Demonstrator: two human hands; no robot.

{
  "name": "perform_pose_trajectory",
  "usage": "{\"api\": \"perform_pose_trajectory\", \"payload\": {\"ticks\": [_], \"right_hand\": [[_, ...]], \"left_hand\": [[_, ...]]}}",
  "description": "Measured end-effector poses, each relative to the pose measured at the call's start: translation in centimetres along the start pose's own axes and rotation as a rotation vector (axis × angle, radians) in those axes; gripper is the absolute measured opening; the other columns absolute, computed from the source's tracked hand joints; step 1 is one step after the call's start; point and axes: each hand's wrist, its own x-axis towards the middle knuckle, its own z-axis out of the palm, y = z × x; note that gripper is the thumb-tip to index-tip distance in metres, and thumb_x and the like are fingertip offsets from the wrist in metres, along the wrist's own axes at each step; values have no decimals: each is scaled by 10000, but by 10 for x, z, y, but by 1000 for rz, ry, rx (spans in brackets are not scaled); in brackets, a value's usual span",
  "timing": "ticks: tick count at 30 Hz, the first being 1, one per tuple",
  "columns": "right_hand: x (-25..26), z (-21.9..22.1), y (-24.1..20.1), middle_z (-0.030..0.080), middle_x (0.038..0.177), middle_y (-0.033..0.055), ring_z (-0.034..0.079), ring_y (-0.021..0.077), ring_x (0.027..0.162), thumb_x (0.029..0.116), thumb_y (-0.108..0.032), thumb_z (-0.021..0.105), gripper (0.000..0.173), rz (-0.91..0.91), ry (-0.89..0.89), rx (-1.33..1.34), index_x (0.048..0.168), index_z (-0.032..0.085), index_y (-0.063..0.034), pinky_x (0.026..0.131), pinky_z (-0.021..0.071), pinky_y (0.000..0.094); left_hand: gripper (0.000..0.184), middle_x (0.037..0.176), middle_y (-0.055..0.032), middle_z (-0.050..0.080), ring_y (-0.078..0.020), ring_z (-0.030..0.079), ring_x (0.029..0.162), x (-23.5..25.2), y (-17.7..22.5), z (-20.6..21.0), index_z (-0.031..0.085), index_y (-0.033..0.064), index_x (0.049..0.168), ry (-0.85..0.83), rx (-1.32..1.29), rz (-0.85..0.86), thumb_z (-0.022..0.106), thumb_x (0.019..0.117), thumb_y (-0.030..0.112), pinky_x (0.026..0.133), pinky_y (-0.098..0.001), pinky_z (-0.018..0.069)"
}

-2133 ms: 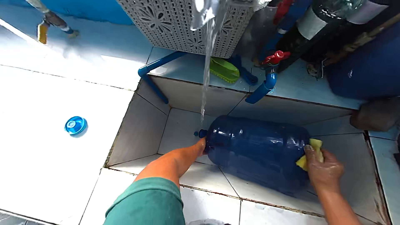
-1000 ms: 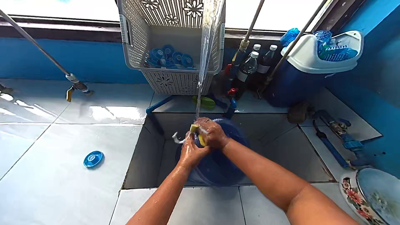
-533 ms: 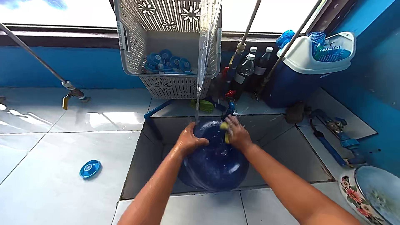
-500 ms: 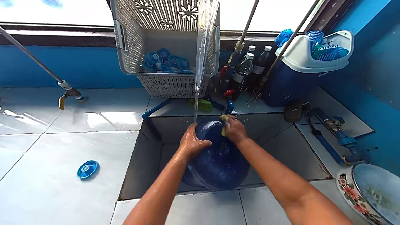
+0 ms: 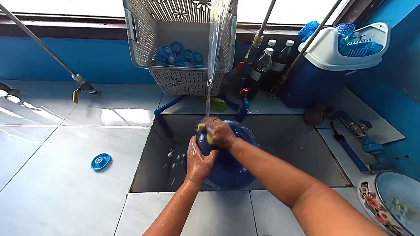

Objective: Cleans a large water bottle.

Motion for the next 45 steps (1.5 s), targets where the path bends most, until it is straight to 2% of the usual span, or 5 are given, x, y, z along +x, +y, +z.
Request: {"api": "perform_pose_trajectory", "payload": {"ticks": [7, 23, 28, 33, 45], "right_hand": [[-106, 27, -30, 663, 1336, 241, 594, 386, 1323, 963, -80, 526, 361, -104, 151, 81, 1246, 703, 57, 1149, 454, 486], [22, -46, 74, 690, 1176, 280, 641, 454, 1167, 1072, -264, 493, 378, 588, -189, -124, 1123, 706, 43, 996, 461, 664], [-8, -4, 23, 751, 1087, 213, 699, 366, 1124, 925, -68, 589, 226, -195, 2, -6, 1011, 768, 39, 1030, 526, 519], [-3, -34, 48, 668, 1226, 281, 627, 436, 1196, 1035, -113, 539, 276, 305, -71, -40, 1177, 685, 74, 1038, 469, 611], [-5, -22, -4, 680, 1136, 229, 596, 416, 1165, 888, -62, 667, 134, -122, -323, -6, 960, 762, -1, 1021, 438, 614]], "left_hand": [[470, 1071, -223, 626, -277, 620, 950, 81, 19, -33, 546, -67, 1237, -343, -65, -18, 631, 1007, 335, 849, -455, 522], [1081, 1553, -232, 407, -310, 390, 1453, 29, 12, 18, 340, -19, 1537, -136, 12, 36, 857, 670, 367, 1203, -435, 320], [1096, 1490, -262, 468, -325, 450, 1405, 20, 10, 24, 359, -49, 1512, -55, -8, 70, 869, 637, 371, 1177, -447, 360], [1125, 1591, -247, 341, -321, 347, 1479, 20, 13, 22, 288, -33, 1552, -122, 7, 10, 871, 674, 358, 1221, -423, 286], [1194, 1604, -326, 276, -374, 300, 1506, 4, 1, 38, 236, -121, 1549, 64, -160, 41, 886, 649, 318, 1240, -438, 251]]}}
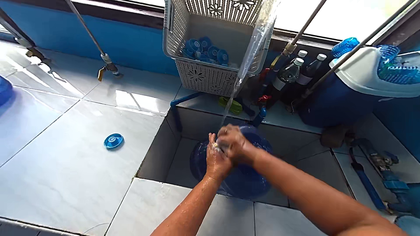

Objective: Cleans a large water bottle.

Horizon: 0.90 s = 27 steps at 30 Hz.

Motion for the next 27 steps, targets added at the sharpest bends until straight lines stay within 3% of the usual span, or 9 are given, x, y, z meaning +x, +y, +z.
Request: {"api": "perform_pose_trajectory", "payload": {"ticks": [6, 8, 10, 14, 18, 21, 23, 25, 27], "right_hand": [[4, -10, 21, 678, 1085, 225, 593, 451, 1120, 913, -46, 662, 108, 32, 53, -154, 921, 755, 8, 955, 449, 658], [-14, 3, 4, 706, 1063, 193, 624, 402, 1116, 848, -69, 686, 112, -112, 61, -64, 911, 767, -24, 965, 469, 615], [-16, -2, 2, 714, 1085, 206, 625, 402, 1131, 856, -30, 676, 141, -97, 36, -15, 946, 780, 0, 975, 450, 611], [-4, -6, 22, 674, 1077, 241, 604, 457, 1108, 922, -47, 643, 128, 60, 131, -174, 934, 746, 28, 935, 461, 661], [-31, 18, 16, 707, 1109, 208, 614, 368, 1184, 896, -68, 617, 187, -159, 196, 146, 953, 774, 17, 1104, 407, 560], [-22, 1, 56, 683, 1192, 289, 641, 425, 1187, 989, -49, 520, 263, 159, 323, -35, 1085, 713, 101, 1050, 482, 569], [-20, 0, 60, 644, 1291, 293, 604, 445, 1250, 1042, -89, 486, 311, 428, 418, -107, 1215, 665, 97, 1058, 466, 595], [-49, 36, 32, 579, 1426, 272, 503, 428, 1392, 996, -60, 494, 379, 273, 481, -79, 1319, 620, 93, 1168, 399, 555], [-92, 69, -10, 613, 1399, 260, 537, 414, 1375, 991, -82, 471, 382, -46, 457, 82, 1274, 675, 74, 1176, 415, 523]], "left_hand": [[1340, 1648, -279, 204, -332, 239, 1539, -5, 9, 3, 52, -31, 1611, -90, 45, -106, 893, 642, 355, 1264, -398, 186], [1237, 1600, -347, 267, -393, 293, 1509, -4, 1, 5, 146, -125, 1569, -8, 15, 14, 857, 686, 370, 1258, -443, 209], [1206, 1592, -336, 290, -384, 315, 1496, -5, 2, 8, 183, -115, 1565, -6, -7, 10, 871, 686, 341, 1246, -445, 240], [1342, 1643, -268, 234, -318, 267, 1530, -6, 12, 9, 47, -23, 1615, -84, 61, -90, 897, 645, 344, 1255, -400, 219], [1177, 1545, -343, 368, -390, 362, 1469, -7, -2, 13, 201, -135, 1551, 35, 4, 56, 842, 702, 367, 1236, -456, 261], [1194, 1596, -283, 327, -363, 295, 1509, -13, -1, 14, 247, -61, 1571, -2, 59, 16, 863, 646, 376, 1249, -459, 225], [1090, 1619, -273, 288, -362, 247, 1529, -7, 7, 10, 292, -61, 1553, -54, 40, -13, 844, 719, 370, 1260, -466, 182], [849, 1476, -282, 463, -378, 440, 1389, 23, 16, -4, 420, -58, 1467, -167, 33, -81, 753, 861, 434, 1157, -519, 359], [701, 1290, -259, 611, -363, 599, 1186, 74, 22, -23, 477, -15, 1432, -380, 4, -153, 680, 953, 456, 1014, -549, 486]]}}
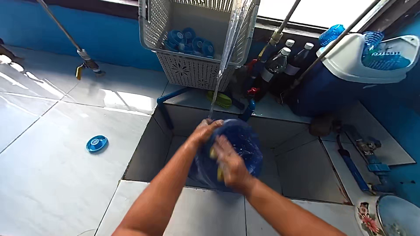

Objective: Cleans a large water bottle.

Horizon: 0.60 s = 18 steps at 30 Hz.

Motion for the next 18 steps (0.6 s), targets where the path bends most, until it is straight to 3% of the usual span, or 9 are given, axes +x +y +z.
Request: {"api": "perform_pose_trajectory", "payload": {"ticks": [3, 5, 7, 9, 11, 12, 13, 16, 18], "right_hand": [[-16, -25, 16, 669, 1349, 187, 585, 342, 1340, 1022, -142, 483, 329, -123, -104, -10, 1214, 710, 0, 1155, 446, 485], [15, -56, 69, 644, 1371, 227, 573, 370, 1347, 978, -75, 535, 360, 212, -117, -231, 1284, 668, 60, 1147, 445, 517], [62, -69, 87, 578, 1429, 253, 518, 408, 1373, 1050, -91, 500, 367, 658, -199, -230, 1385, 595, 27, 1152, 384, 580], [82, -46, 67, 628, 1337, 259, 561, 410, 1309, 1019, -113, 537, 326, 580, -154, -214, 1284, 670, 20, 1104, 436, 578], [84, -19, 49, 725, 1163, 221, 648, 367, 1200, 958, -107, 542, 280, 185, -46, -144, 1078, 761, 20, 1045, 509, 504], [87, -18, 52, 735, 1141, 220, 664, 372, 1178, 956, -92, 534, 282, 85, -56, -120, 1060, 768, 26, 1036, 518, 501], [89, -27, 61, 733, 1130, 227, 676, 380, 1154, 970, -81, 538, 268, 131, -113, -168, 1064, 760, 36, 1015, 529, 516], [113, -61, 95, 680, 1198, 294, 631, 456, 1185, 1080, -203, 468, 362, 729, -322, -259, 1145, 697, 70, 999, 461, 651], [111, -47, 72, 686, 1190, 273, 638, 426, 1182, 1035, -166, 531, 300, 637, -290, -300, 1140, 707, 54, 1004, 482, 626]], "left_hand": [[800, 1187, -218, 669, -314, 675, 1057, 17, 13, -24, 470, 19, 1441, -177, 56, -14, 876, 759, 121, 936, -508, 556], [934, 1242, -179, 655, -258, 668, 1115, 4, 5, -2, 458, 52, 1448, -88, 66, 25, 915, 637, 134, 965, -452, 565], [1087, 1477, -205, 492, -285, 508, 1349, -14, -2, 26, 356, 30, 1538, 23, 157, 30, 905, 634, 279, 1123, -456, 431], [1143, 1550, -234, 406, -312, 411, 1436, -26, -9, 43, 322, -19, 1544, 117, 179, 72, 893, 623, 344, 1187, -451, 349], [1117, 1514, -239, 448, -310, 427, 1422, -31, -20, 47, 390, -40, 1498, 223, 131, 155, 887, 586, 372, 1189, -435, 353], [1122, 1538, -253, 419, -320, 396, 1449, -36, -24, 47, 373, -52, 1510, 242, 129, 169, 861, 603, 395, 1202, -438, 331], [1131, 1575, -259, 369, -325, 347, 1484, -41, -26, 47, 340, -54, 1533, 230, 142, 150, 842, 632, 409, 1219, -436, 298], [1140, 1630, -273, 265, -338, 243, 1537, -46, -20, 45, 290, -67, 1557, 215, 149, 115, 841, 667, 384, 1252, -426, 217], [1141, 1610, -277, 299, -335, 284, 1517, -42, -17, 44, 299, -71, 1548, 218, 152, 130, 849, 649, 366, 1241, -420, 246]]}}
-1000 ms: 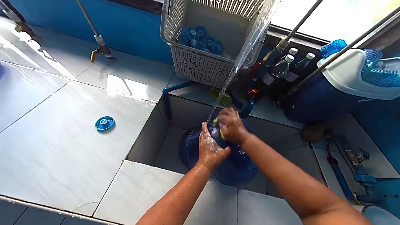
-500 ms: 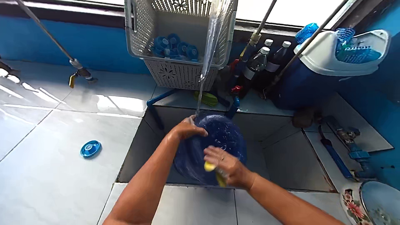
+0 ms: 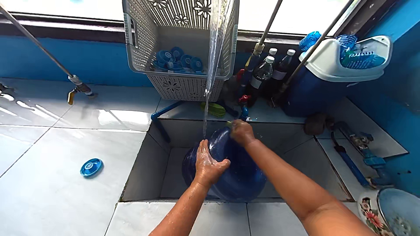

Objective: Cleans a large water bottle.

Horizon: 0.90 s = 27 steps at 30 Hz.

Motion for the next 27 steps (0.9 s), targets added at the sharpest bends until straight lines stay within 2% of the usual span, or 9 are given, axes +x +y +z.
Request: {"api": "perform_pose_trajectory", "payload": {"ticks": [4, 8, 12, 14, 16, 19, 22, 24, 27], "right_hand": [[-26, 26, -31, 744, 1097, 203, 683, 359, 1139, 963, -76, 549, 251, -580, 169, 94, 1041, 764, 27, 1008, 526, 523], [-6, 1, 2, 612, 1341, 291, 568, 446, 1298, 1073, -172, 442, 367, 21, 84, 28, 1274, 639, 64, 1055, 449, 619], [-119, 67, -26, 606, 1409, 260, 528, 403, 1386, 988, -93, 499, 390, -547, 271, 245, 1303, 657, 76, 1181, 411, 503], [-141, 64, -12, 662, 1359, 201, 575, 363, 1350, 1016, -133, 495, 341, -761, 229, 269, 1232, 714, 14, 1165, 439, 480], [-111, 37, 32, 665, 1347, 204, 586, 355, 1336, 988, -113, 516, 324, -560, 244, 134, 1203, 716, 25, 1152, 454, 489], [-39, -8, 38, 564, 1454, 233, 496, 387, 1399, 1058, -129, 488, 379, 79, 2, 73, 1393, 591, 13, 1164, 372, 570], [-27, 18, -26, 713, 1194, 223, 634, 356, 1228, 1010, -175, 514, 324, -225, 101, 33, 1132, 737, 25, 1060, 485, 525], [-22, 19, -42, 719, 1174, 225, 647, 366, 1201, 1004, -112, 523, 290, -409, 41, 103, 1113, 749, 34, 1043, 496, 525], [19, -14, -8, 670, 1233, 289, 623, 451, 1205, 1064, -215, 517, 341, 66, -140, 41, 1185, 692, 51, 1007, 464, 657]], "left_hand": [[1150, 1576, -271, 354, -318, 348, 1478, -12, -15, 6, 302, -50, 1549, 83, -93, 28, 855, 636, 380, 1219, -425, 293], [1149, 1578, -282, 331, -344, 354, 1467, -19, -3, -1, 279, -57, 1539, 48, -90, -59, 872, 691, 442, 1206, -446, 318], [642, 1371, -277, 556, -386, 548, 1275, 71, 27, -45, 496, -38, 1416, -349, 65, -76, 649, 994, 421, 1089, -564, 427], [622, 1261, -234, 648, -339, 636, 1161, 100, 26, -64, 531, 9, 1414, -500, 116, -25, 791, 894, 231, 1020, -538, 500], [829, 1246, -206, 658, -289, 664, 1118, 88, 17, -56, 492, 37, 1448, -434, 51, 3, 891, 728, 138, 980, -481, 550], [989, 1499, -202, 478, -294, 487, 1376, 41, 19, -23, 392, 47, 1523, -263, 139, -30, 886, 703, 298, 1140, -470, 408], [1045, 1526, -247, 439, -317, 422, 1433, 19, 9, -6, 382, -46, 1507, -105, 115, 35, 874, 685, 373, 1196, -444, 341], [1048, 1542, -269, 412, -328, 397, 1453, 8, 2, -10, 356, -76, 1512, -40, 78, 42, 852, 709, 378, 1207, -442, 323], [1030, 1577, -253, 366, -328, 367, 1470, 3, 6, -17, 315, -40, 1544, -63, 94, -24, 820, 758, 394, 1213, -448, 302]]}}
